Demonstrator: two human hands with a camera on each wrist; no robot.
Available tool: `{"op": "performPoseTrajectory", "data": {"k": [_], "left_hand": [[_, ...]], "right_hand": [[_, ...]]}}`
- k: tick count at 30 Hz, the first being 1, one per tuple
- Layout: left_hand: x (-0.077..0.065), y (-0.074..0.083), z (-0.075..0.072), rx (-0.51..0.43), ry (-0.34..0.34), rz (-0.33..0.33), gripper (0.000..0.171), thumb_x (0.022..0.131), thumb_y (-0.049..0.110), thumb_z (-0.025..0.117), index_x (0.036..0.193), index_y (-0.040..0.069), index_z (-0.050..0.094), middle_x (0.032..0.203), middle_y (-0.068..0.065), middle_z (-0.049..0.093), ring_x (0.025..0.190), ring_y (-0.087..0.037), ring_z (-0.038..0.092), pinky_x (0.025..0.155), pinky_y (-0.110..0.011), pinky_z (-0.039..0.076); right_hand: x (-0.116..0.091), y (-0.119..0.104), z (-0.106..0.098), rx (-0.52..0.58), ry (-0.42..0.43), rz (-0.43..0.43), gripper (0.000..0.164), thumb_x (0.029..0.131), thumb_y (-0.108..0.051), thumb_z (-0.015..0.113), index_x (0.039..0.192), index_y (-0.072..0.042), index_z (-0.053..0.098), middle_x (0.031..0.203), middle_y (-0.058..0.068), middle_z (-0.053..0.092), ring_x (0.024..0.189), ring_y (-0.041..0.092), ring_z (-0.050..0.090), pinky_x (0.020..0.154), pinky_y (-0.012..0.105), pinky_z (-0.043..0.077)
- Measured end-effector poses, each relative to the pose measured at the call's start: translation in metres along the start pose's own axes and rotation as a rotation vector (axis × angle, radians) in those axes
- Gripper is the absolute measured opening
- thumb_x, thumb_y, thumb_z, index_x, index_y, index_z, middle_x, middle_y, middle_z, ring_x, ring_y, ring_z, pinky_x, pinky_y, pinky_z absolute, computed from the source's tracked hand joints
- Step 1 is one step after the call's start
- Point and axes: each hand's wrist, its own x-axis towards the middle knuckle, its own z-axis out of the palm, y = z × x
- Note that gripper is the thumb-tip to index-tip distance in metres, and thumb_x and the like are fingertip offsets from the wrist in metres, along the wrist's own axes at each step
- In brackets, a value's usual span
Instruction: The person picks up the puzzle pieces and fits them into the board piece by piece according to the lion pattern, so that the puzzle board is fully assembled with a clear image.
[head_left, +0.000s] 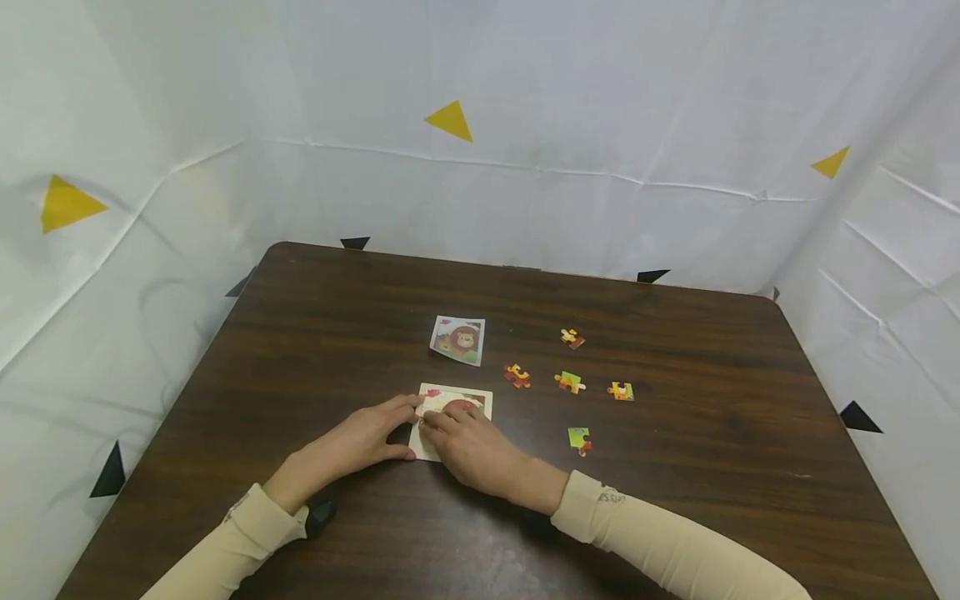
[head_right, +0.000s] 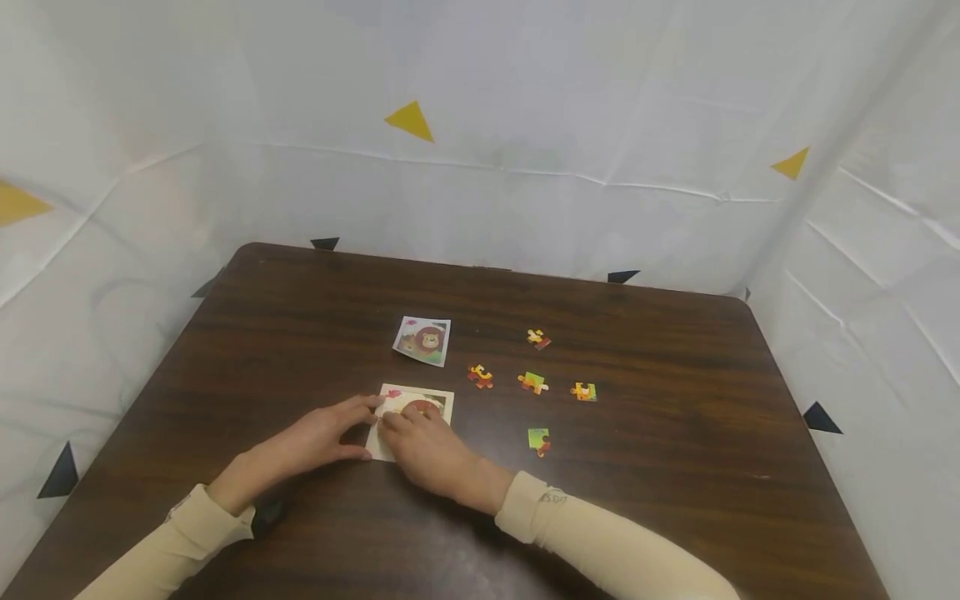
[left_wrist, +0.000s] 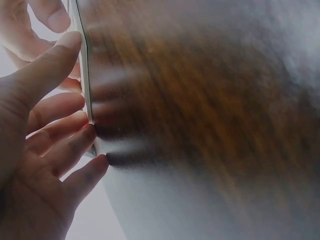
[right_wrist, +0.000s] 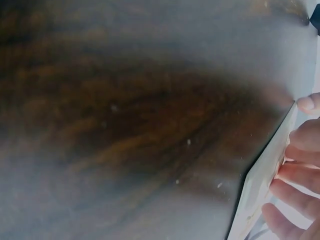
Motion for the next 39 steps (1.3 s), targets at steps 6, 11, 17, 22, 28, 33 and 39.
{"op": "performPoseTrajectory", "data": {"k": [6,11,17,22,28,33,39], "left_hand": [[0.000,-0.003,0.004,0.011,0.004,0.006,0.047,0.081,0.030,0.078,0.115,0.001,0.062,0.139,-0.014,0.050,0.115,-0.029,0.058,0.090,-0.040,0.051],[0.000,-0.003,0.005,0.005,0.014,0.010,0.047,0.080,0.029,0.078,0.115,0.003,0.062,0.139,-0.014,0.049,0.114,-0.027,0.059,0.089,-0.039,0.051],[0.001,-0.002,0.003,-0.009,0.001,-0.002,0.045,0.081,0.030,0.078,0.114,0.004,0.062,0.140,-0.014,0.049,0.115,-0.027,0.059,0.088,-0.039,0.052],[0.000,-0.002,0.004,-0.011,-0.027,-0.036,0.046,0.082,0.031,0.077,0.116,0.005,0.062,0.142,-0.013,0.047,0.119,-0.028,0.056,0.093,-0.040,0.049],[0.000,-0.001,0.004,-0.006,-0.038,-0.050,0.048,0.082,0.032,0.077,0.118,0.004,0.062,0.142,-0.014,0.047,0.121,-0.029,0.054,0.094,-0.042,0.048],[0.000,-0.001,0.004,-0.001,-0.034,-0.055,0.049,0.081,0.030,0.078,0.118,0.003,0.062,0.141,-0.014,0.047,0.119,-0.030,0.055,0.092,-0.042,0.050],[0.001,-0.002,0.004,-0.002,-0.041,-0.057,0.048,0.081,0.031,0.078,0.118,0.004,0.062,0.141,-0.014,0.047,0.115,-0.027,0.057,0.091,-0.041,0.050]], "right_hand": [[-0.002,0.002,0.001,0.037,0.031,-0.017,0.032,0.090,-0.018,0.065,0.121,-0.011,0.064,0.126,0.003,0.061,0.110,0.019,0.057,0.096,0.039,0.047],[-0.005,0.005,-0.003,0.068,0.038,-0.007,0.031,0.092,-0.017,0.061,0.123,-0.012,0.063,0.127,0.002,0.060,0.114,0.020,0.055,0.096,0.040,0.046],[-0.015,0.017,-0.012,0.156,0.077,0.050,0.029,0.094,-0.016,0.061,0.123,-0.013,0.063,0.126,0.002,0.061,0.116,0.019,0.056,0.088,0.039,0.049],[-0.026,0.034,-0.018,0.232,0.122,0.135,0.036,0.092,-0.018,0.066,0.128,-0.013,0.061,0.127,0.000,0.061,0.114,0.018,0.057,0.087,0.039,0.049],[-0.045,0.061,-0.020,0.244,0.257,0.214,0.039,0.091,-0.015,0.066,0.129,-0.009,0.059,0.123,0.005,0.064,0.110,0.022,0.061,0.081,0.042,0.051],[-0.063,0.085,-0.022,0.267,0.302,0.334,0.043,0.090,-0.013,0.067,0.131,-0.006,0.056,0.121,0.009,0.065,0.106,0.027,0.062,0.077,0.045,0.051],[-0.086,0.104,-0.022,0.315,0.272,0.489,0.046,0.092,-0.014,0.066,0.134,-0.005,0.053,0.122,0.013,0.064,0.098,0.030,0.063,0.075,0.047,0.050]]}}
